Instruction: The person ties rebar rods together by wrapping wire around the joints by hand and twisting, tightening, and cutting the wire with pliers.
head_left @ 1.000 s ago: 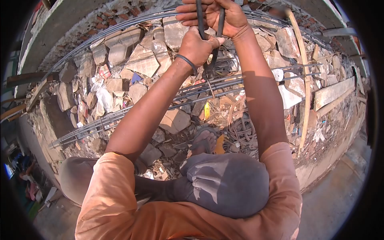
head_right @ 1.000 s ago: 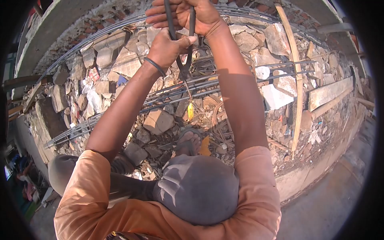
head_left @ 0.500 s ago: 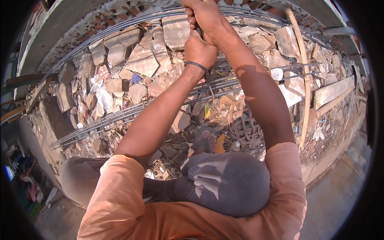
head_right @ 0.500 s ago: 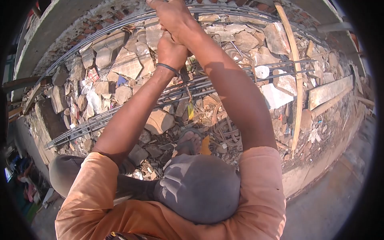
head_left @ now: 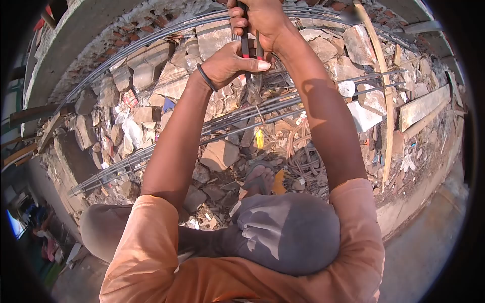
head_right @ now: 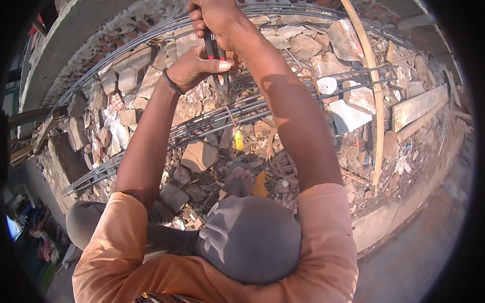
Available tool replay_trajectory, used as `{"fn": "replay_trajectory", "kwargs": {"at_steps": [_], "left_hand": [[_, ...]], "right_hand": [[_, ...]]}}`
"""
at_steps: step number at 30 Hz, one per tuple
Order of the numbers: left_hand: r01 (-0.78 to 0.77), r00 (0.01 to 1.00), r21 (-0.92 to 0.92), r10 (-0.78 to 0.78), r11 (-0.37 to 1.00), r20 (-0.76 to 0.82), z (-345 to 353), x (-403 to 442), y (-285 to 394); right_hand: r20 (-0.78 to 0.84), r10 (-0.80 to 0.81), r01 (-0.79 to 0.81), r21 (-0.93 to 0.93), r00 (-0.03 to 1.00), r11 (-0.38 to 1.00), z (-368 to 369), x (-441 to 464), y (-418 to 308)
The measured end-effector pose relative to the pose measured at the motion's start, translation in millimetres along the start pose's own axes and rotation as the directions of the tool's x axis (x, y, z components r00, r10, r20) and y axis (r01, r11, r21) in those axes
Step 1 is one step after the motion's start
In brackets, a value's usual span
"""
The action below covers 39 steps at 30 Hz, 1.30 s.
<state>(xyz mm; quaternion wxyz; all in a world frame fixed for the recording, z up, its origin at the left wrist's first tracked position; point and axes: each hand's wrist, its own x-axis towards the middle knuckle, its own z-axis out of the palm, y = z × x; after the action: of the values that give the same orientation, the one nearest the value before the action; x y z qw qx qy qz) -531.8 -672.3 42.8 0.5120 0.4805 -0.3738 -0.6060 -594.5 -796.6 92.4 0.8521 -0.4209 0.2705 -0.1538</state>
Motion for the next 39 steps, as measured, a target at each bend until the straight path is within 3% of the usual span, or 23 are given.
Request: {"fn": "replay_trajectory", "kwargs": {"at_steps": [1, 2, 3, 4, 5, 6, 7, 8, 9, 12, 16, 17, 18, 21, 24, 26, 28, 29, 30, 33, 34, 35, 39], "left_hand": [[-0.022, 0.985, 0.117, 0.041, 0.993, -0.166, 14, -8, 1], [-0.030, 0.942, 0.236, 0.106, 0.971, -0.318, 29, -13, 3], [-0.023, 0.871, 0.351, 0.192, 0.936, -0.453, 40, -13, 4], [0.076, 0.773, 0.672, 0.382, 0.737, -0.506, 46, -6, -5], [0.083, 0.812, 0.606, 0.299, 0.791, -0.501, 42, -5, -9], [0.092, 0.847, 0.537, 0.218, 0.838, -0.485, 41, -7, 9], [0.109, 0.878, 0.467, 0.134, 0.878, -0.459, 40, -9, 19], [-0.023, 0.918, 0.121, 0.069, 0.992, -0.389, 33, -6, 7], [-0.046, 0.962, 0.070, 0.063, 0.997, -0.267, 26, -4, 3], [-0.072, 0.992, -0.252, 0.095, 0.965, 0.082, 9, 9, -2], [0.075, 0.971, -0.196, -0.027, 0.978, 0.236, -12, 16, -2], [0.027, 0.984, -0.123, -0.005, 0.992, 0.176, -13, 16, -4], [-0.013, 0.993, -0.044, 0.018, 0.999, 0.117, -11, 14, -4], [-0.110, 0.994, 0.084, 0.109, 0.990, 0.014, 3, 5, 13], [-0.156, 0.986, 0.274, 0.168, 0.949, -0.019, 11, 3, 21], [-0.173, 0.985, 0.391, 0.157, 0.904, 0.074, 18, 0, 34], [-0.222, 0.974, 0.450, 0.170, 0.865, 0.153, 27, -3, 57], [-0.213, 0.972, 0.462, 0.140, 0.861, 0.187, 28, -7, 68], [-0.209, 0.968, 0.475, 0.112, 0.855, 0.225, 28, -11, 79], [-0.207, 0.970, 0.627, 0.076, 0.751, 0.229, 13, -24, 95], [-0.234, 0.968, 0.641, 0.112, 0.731, 0.227, -3, -21, 86], [-0.264, 0.962, 0.650, 0.147, 0.713, 0.230, -13, -23, 80], [-0.132, 0.986, 0.519, 0.057, 0.845, 0.159, -35, -37, 52]], "right_hand": [[-0.201, -0.090, 0.055, -0.174, 0.975, 0.983, 7, 2, 6], [-0.217, -0.418, 0.286, -0.458, 0.882, 0.842, 12, 4, 14], [-0.202, -0.441, 0.280, -0.532, 0.875, 0.799, 21, 1, 14], [-0.184, -0.463, 0.272, -0.603, 0.867, 0.749, 32, -8, 13], [-0.166, -0.485, 0.262, -0.672, 0.858, 0.692, 37, -14, 11], [-0.063, -0.479, 0.338, -0.630, 0.875, 0.700, 31, -12, 10], [0.089, -0.337, 0.347, -0.333, 0.937, 0.877, 11, -3, 8], [0.281, -0.231, 0.245, -0.015, 0.931, 0.969, -17, 11, 6], [0.483, -0.181, 0.048, 0.274, 0.857, 0.961, -33, 16, 6], [0.635, -0.225, -0.039, 0.375, 0.739, 0.926, -17, -5, -1], [0.600, -0.100, -0.167, 0.373, 0.794, 0.912, -25, -12, -18], [0.309, -0.199, 0.171, 0.114, 0.930, 0.979, -15, -11, -10], [-0.016, -0.276, 0.258, -0.304, 0.961, 0.917, -2, -10, -3], [-0.215, -0.442, 0.295, -0.489, 0.871, 0.821, 11, -29, -13], [-0.068, -0.793, 0.522, -0.718, 0.606, 0.461, -26, -17, -18], [-0.279, -0.625, 0.539, -0.328, 0.729, 0.776, -18, -48, -36], [-0.311, -0.628, 0.655, -0.023, 0.713, 0.755, -29, -73, -45], [0.142, -0.635, 0.599, 0.229, 0.760, 0.768, -85, -81, -52], [-0.055, -0.630, 0.631, 0.129, 0.775, 0.765, -53, -119, -60], [-0.030, -0.643, 0.641, 0.110, 0.766, 0.759, -69, -191, -49], [-0.200, -0.637, 0.638, -0.065, 0.745, 0.767, -77, -211, -38], [-0.365, -0.637, 0.594, -0.238, 0.679, 0.769, -81, -227, -22], [-0.680, -0.639, 0.660, -0.298, 0.360, 0.689, -90, -261, 73]]}}
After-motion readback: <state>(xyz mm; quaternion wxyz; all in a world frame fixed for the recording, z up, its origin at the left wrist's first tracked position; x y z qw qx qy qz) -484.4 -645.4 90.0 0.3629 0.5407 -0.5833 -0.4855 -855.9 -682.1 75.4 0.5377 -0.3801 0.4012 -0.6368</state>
